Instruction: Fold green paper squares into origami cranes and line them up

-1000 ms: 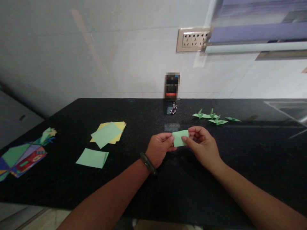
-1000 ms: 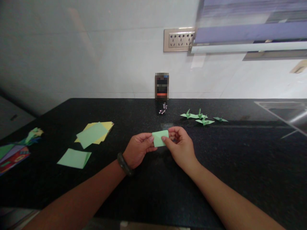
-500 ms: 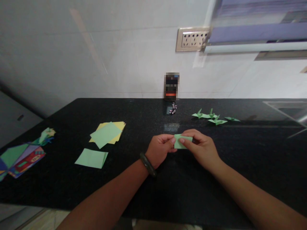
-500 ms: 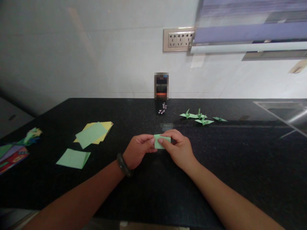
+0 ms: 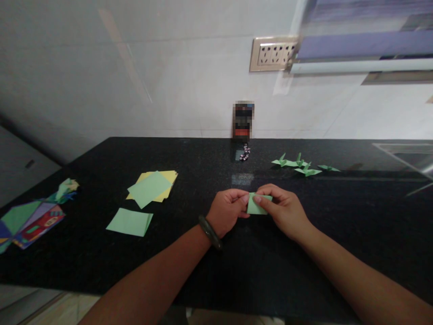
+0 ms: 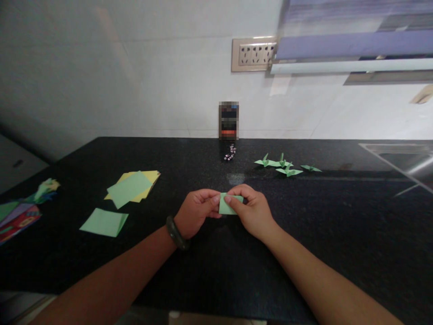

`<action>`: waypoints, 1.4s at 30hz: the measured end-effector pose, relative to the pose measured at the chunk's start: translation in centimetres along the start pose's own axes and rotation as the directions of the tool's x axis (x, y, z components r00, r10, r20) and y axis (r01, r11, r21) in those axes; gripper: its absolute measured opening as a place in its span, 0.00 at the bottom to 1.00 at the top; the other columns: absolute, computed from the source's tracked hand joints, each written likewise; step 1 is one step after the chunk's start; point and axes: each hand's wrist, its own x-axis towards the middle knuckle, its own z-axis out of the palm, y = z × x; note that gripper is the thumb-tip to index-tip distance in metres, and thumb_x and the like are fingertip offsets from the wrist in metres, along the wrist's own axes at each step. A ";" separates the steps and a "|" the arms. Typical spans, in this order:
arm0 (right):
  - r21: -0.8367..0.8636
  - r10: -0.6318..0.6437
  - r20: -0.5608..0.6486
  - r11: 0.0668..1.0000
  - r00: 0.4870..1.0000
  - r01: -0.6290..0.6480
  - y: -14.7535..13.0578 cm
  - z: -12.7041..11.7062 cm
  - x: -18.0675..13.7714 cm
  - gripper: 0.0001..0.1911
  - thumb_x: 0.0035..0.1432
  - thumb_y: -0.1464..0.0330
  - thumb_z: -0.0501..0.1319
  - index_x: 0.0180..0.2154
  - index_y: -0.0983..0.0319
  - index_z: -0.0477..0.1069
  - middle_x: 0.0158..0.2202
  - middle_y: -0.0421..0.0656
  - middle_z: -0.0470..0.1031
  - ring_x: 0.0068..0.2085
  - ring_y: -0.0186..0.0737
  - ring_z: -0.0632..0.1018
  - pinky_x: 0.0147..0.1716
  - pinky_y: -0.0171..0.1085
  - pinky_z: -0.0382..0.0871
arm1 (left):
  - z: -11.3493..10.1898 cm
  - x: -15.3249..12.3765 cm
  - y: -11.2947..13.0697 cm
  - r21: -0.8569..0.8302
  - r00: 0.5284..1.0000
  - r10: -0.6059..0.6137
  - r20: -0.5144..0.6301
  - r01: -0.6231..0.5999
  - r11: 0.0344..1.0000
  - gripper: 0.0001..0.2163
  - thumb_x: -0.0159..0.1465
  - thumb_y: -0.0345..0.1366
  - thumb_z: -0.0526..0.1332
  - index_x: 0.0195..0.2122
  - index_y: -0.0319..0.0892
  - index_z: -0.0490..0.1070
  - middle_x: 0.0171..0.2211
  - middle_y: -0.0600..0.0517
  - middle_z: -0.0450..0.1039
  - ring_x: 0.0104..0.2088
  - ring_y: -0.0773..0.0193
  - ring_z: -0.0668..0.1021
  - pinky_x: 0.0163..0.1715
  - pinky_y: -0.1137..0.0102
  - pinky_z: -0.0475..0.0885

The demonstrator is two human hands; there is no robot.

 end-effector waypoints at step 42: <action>-0.117 0.000 -0.003 0.993 1.000 0.000 0.0 0.4 -0.6 0.05 0.51 0.65 0.60 0.30 0.61 0.67 0.27 0.39 0.68 0.28 0.34 0.68 0.27 0.33 0.62 | -0.3 0.3 -1.0 0.341 0.970 0.241 0.031 -0.237 0.910 0.10 0.57 0.37 0.56 0.33 0.37 0.73 0.25 0.50 0.73 0.26 0.67 0.73 0.27 0.72 0.70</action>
